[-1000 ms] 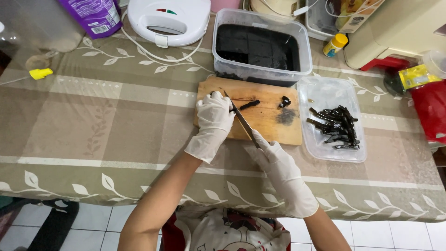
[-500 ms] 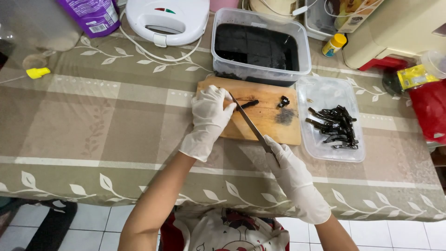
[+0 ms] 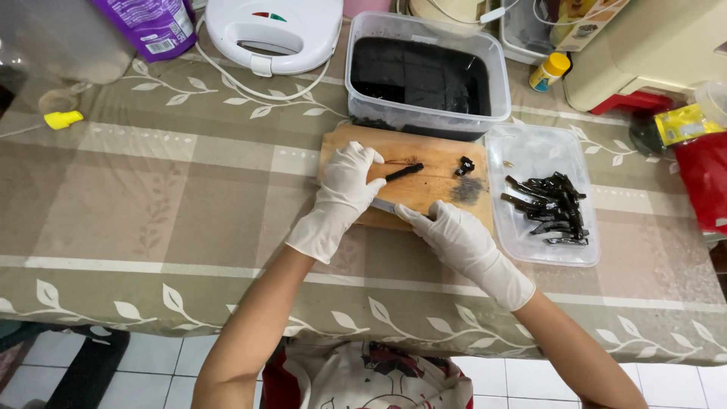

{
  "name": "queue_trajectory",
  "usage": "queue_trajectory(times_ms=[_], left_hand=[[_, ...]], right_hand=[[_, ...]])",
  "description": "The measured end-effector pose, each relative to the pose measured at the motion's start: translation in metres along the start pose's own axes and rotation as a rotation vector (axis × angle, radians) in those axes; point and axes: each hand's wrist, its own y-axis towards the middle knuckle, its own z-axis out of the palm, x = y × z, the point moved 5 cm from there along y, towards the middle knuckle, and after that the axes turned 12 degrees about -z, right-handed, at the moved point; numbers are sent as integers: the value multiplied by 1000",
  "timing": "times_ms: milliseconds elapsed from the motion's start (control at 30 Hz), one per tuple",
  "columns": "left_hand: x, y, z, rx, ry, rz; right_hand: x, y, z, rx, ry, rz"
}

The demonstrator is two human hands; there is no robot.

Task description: The person cuts dark, elongated vegetables on a wooden cutting board using a knife. They slice the vegetables into smaller pieces and transfer them into a clear plastic container. The person wears white gloves throughout the process.

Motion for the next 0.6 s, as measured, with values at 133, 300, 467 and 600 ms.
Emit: queue_trajectory(times_ms=[133,300,467,600], left_hand=[[2,2,11,45,53,8],[16,11,47,152,-21,3],[18,11,53,155,-83,23],[13,7,44,148,-174,10]], right_hand=[[-25,18,29,-80,-92,-166],[-16,14,32,-328,-401,-543],[-40,21,63,-332,-413,-538],[-23,8,49,-348,-505,-621]])
